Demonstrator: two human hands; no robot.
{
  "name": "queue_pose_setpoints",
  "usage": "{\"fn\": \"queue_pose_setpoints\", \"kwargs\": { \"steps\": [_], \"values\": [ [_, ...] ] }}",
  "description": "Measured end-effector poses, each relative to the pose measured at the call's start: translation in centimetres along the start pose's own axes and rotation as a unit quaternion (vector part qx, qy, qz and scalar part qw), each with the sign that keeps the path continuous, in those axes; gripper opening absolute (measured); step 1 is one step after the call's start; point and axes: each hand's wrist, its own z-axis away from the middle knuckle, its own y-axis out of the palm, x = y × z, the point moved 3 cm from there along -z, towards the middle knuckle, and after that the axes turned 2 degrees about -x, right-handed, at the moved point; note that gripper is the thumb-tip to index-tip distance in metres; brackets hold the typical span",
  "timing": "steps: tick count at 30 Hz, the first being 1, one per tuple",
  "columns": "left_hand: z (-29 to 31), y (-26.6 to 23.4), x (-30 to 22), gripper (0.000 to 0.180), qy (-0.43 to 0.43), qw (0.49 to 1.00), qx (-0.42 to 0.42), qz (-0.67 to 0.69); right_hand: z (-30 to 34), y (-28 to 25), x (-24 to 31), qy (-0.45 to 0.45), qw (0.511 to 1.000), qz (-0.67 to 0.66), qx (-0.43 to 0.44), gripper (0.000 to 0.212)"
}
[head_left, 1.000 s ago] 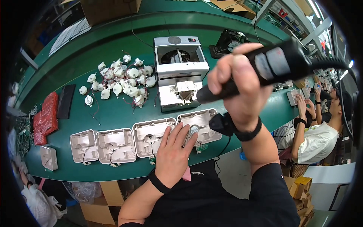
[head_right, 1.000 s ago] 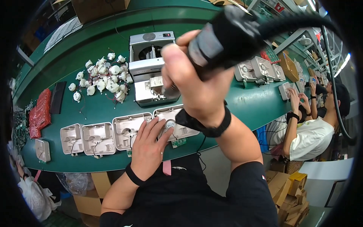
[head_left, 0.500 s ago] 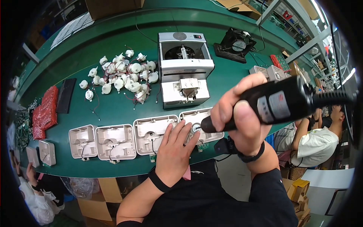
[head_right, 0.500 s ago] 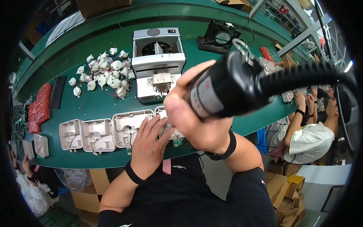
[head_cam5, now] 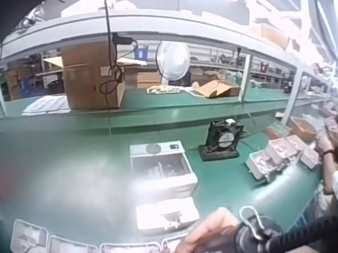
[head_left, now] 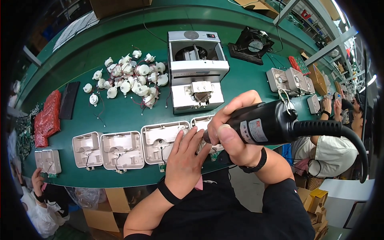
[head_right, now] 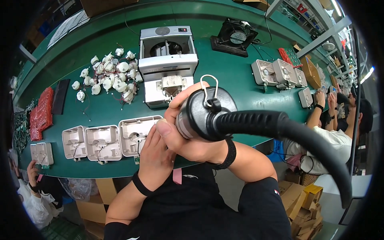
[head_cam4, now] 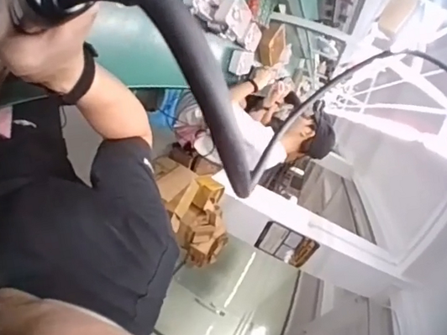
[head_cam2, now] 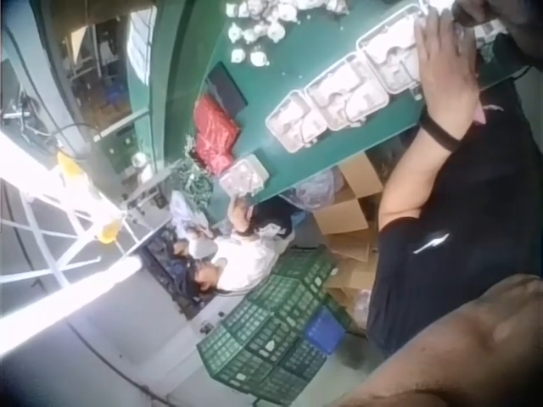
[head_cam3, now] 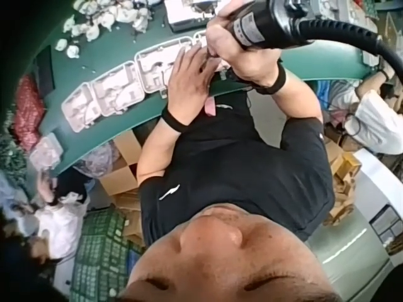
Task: Assembling small electronic parts using an electric screwdriver and organizing them into trays.
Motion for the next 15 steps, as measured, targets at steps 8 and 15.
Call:
{"fn": "queue_pose_setpoints", "kwargs": {
  "steps": [8,15],
  "values": [
    [0.05,0.2,0.19,0.031,-0.007,1.0,0.012,0.022,0.26,-0.03,-0.73,0.02,0.998,0.05,0.031,0.039],
    [0.06,0.1,0.2,0.039,0.001,1.0,0.017,0.003,-0.18,0.24,-0.22,-0.002,0.997,0.07,0.018,0.035]
  ]
}}
